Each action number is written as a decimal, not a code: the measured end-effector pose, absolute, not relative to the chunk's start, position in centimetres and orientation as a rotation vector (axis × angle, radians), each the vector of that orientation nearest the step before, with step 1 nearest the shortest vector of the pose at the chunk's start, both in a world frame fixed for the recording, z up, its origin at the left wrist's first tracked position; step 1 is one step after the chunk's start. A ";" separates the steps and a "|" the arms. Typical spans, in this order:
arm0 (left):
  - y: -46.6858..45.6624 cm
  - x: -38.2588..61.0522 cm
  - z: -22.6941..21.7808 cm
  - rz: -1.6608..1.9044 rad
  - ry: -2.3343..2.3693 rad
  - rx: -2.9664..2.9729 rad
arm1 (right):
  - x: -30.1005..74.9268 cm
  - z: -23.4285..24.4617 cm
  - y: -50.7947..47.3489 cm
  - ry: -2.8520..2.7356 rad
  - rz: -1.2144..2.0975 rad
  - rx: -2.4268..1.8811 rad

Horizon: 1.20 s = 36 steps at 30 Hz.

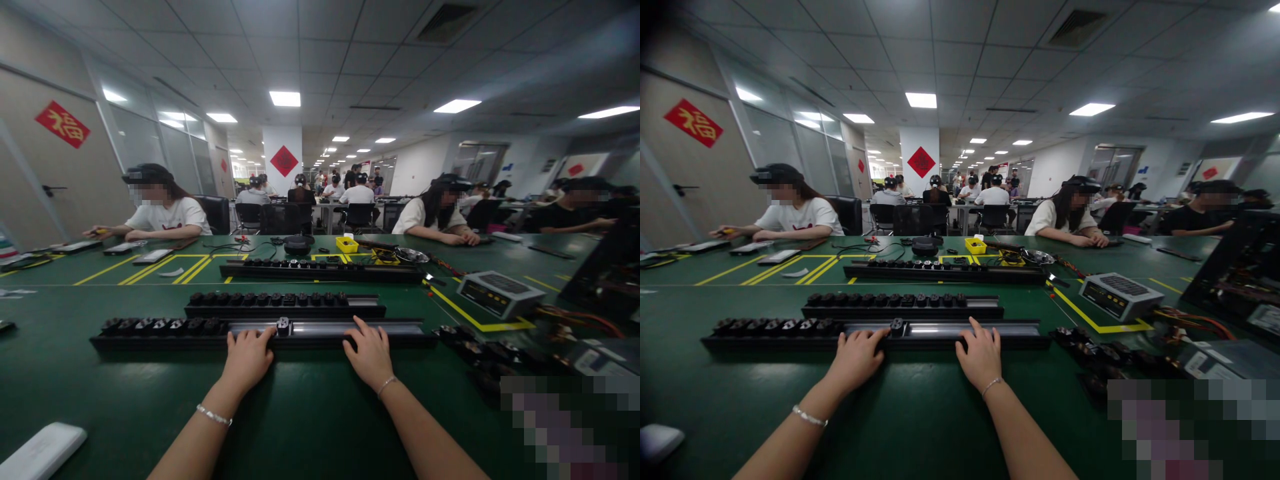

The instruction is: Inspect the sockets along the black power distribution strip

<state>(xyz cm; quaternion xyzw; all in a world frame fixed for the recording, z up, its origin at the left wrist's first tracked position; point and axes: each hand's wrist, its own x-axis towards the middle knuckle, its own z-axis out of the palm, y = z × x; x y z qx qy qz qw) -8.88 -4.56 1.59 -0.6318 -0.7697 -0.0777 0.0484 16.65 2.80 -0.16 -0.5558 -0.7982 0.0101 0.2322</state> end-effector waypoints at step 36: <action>-4.2 -8.3 0.6 -0.383 -2.272 -2.002 | 16.7 -0.4 2.9 -2.203 0.015 -1.514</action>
